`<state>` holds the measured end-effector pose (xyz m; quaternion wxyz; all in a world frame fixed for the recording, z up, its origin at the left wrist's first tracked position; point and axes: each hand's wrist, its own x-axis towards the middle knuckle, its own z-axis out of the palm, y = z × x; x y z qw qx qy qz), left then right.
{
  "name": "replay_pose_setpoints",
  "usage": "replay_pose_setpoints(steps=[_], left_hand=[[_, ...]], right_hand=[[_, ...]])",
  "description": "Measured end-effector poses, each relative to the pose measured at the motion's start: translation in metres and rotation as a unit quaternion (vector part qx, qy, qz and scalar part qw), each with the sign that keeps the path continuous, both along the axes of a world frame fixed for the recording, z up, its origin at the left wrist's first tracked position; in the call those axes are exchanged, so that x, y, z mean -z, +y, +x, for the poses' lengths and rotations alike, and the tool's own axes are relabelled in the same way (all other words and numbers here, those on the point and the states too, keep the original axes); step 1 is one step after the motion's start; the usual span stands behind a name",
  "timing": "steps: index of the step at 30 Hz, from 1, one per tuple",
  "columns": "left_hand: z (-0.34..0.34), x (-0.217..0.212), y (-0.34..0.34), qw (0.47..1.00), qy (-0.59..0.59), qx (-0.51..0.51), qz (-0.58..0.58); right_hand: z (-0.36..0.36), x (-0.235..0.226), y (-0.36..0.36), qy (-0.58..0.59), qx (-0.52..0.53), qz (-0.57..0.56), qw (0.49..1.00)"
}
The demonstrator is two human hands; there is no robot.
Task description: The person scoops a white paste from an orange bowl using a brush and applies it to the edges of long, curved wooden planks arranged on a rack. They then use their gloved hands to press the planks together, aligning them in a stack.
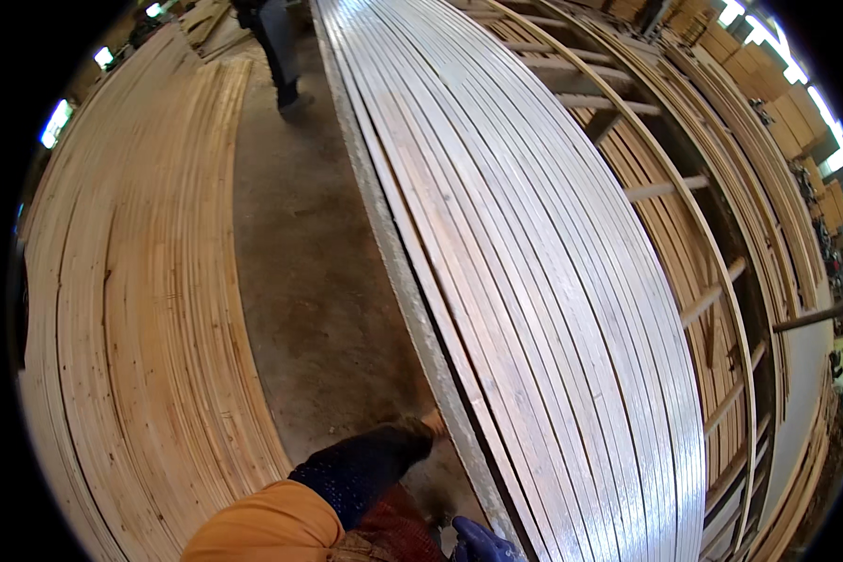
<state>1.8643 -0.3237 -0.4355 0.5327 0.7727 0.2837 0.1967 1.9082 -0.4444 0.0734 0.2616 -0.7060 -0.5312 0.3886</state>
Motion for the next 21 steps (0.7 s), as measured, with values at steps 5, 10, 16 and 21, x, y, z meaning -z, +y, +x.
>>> replay_pose_setpoints(steps=[5, 10, 16, 21], left_hand=[[-0.072, -0.191, -0.012, 0.935, 0.155, -0.089, -0.305], [-0.223, -0.219, -0.078, 0.865, 0.234, -0.366, -0.250], [-0.392, -0.176, -0.310, 0.629, 0.000, -0.725, -0.280], [-0.336, -0.155, -0.555, 0.574, 0.103, -0.785, -0.208]], right_hand=[[0.019, -0.003, -0.010, -0.019, -0.023, 0.091, 0.995], [0.028, -0.027, -0.047, -0.011, -0.124, 0.208, 0.970], [0.039, -0.026, -0.139, 0.044, -0.249, 0.272, 0.928], [0.044, -0.044, -0.214, 0.099, -0.254, 0.264, 0.925]])
